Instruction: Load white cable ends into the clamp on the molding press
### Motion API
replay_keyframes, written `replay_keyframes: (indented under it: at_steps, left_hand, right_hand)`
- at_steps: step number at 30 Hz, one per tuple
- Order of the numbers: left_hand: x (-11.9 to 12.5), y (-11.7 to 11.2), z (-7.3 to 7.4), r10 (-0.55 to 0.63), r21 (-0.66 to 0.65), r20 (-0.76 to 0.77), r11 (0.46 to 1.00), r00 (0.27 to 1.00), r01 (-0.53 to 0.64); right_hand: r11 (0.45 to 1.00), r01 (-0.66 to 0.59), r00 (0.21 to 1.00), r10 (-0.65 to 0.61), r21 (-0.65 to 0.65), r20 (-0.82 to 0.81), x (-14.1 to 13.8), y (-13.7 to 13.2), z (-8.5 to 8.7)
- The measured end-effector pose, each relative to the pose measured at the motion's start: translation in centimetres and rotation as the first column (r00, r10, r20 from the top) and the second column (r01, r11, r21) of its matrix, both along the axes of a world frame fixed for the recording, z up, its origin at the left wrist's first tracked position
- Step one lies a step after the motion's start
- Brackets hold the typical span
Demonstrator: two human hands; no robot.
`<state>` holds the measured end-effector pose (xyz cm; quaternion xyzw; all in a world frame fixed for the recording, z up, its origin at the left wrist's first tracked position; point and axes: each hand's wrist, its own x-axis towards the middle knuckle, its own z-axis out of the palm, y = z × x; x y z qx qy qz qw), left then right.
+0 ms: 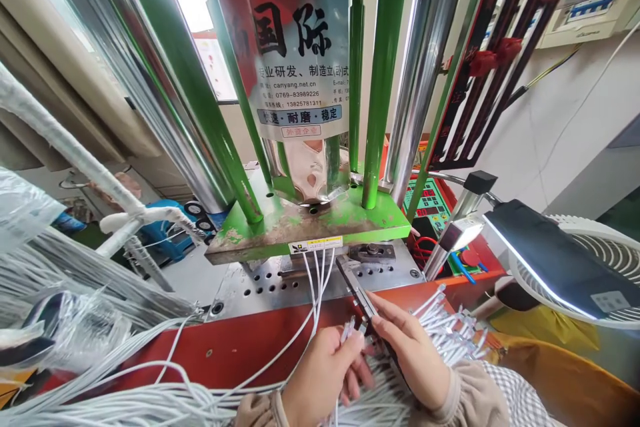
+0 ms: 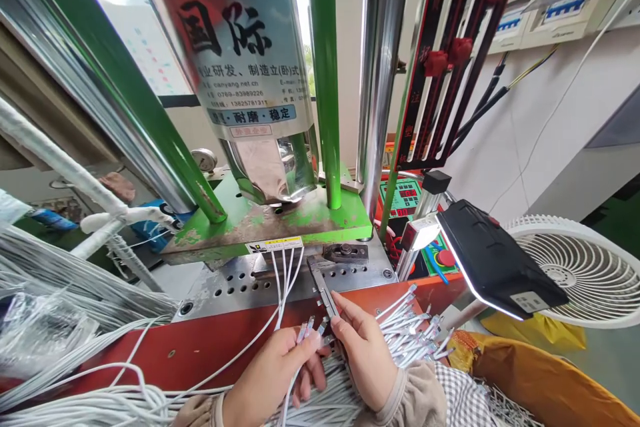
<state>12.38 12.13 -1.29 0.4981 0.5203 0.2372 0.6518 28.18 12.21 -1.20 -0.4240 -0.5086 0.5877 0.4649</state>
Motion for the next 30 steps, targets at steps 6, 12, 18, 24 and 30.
replay_keyframes:
  at_steps: [6,12,18,24,30]
  left_hand:
    - [-0.9,0.5,1.1,-0.004,-0.060,0.088,0.998,0.996,0.009]
    - [-1.1,0.3,0.6,-0.018,-0.017,0.073,1.000,0.997,0.020]
    - [-1.1,0.7,0.8,-0.045,-0.015,0.103,0.999,0.994,0.047]
    - [-0.8,0.2,0.7,-0.060,0.025,0.061,0.998,0.996,0.059]
    - [-0.2,-0.4,0.2,-0.036,0.042,0.102,0.999,0.994,0.032]
  right_hand:
    - [0.996,-0.077,0.997,0.078,0.046,-0.014,0.2,0.0,1.3]
    - [0.982,-0.180,0.983,0.178,0.060,0.044,0.6,0.1,1.4]
    - [0.987,-0.147,0.988,0.144,0.070,0.047,0.4,-0.1,1.5]
    - [0.981,-0.084,0.989,0.060,0.177,0.139,0.3,-0.8,0.8]
    - [0.949,-0.215,0.957,0.157,0.230,0.245,0.8,-0.9,0.9]
